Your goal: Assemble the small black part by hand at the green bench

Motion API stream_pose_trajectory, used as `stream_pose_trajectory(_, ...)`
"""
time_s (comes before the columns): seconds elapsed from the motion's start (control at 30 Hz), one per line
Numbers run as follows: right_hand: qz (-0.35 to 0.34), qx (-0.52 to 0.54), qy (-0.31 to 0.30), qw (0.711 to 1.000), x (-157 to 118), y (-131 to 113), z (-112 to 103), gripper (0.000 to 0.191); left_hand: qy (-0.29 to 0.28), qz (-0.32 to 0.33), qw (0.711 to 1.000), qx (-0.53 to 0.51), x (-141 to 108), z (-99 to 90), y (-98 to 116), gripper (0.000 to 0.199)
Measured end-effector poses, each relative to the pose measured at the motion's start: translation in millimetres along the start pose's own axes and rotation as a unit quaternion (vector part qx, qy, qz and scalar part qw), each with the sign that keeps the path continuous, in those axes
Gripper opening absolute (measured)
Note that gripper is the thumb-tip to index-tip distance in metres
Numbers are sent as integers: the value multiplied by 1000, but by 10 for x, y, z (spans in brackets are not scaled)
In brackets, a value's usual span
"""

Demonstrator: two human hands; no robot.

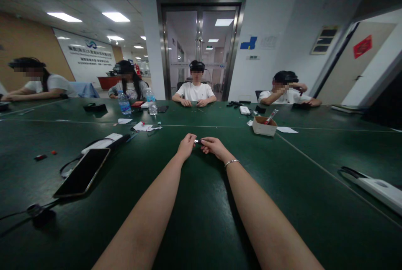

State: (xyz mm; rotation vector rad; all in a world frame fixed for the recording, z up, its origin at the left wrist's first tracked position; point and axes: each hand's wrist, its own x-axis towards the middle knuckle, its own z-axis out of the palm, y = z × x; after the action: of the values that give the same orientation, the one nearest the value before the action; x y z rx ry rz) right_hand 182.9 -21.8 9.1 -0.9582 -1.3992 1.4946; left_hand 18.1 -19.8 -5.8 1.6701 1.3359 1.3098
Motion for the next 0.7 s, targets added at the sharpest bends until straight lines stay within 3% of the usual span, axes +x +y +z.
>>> stream_pose_trajectory(0.7, 8, -13, 14, 1000, -8, -21, 26, 6, -32, 24, 999, 31, -35, -15, 14, 25)
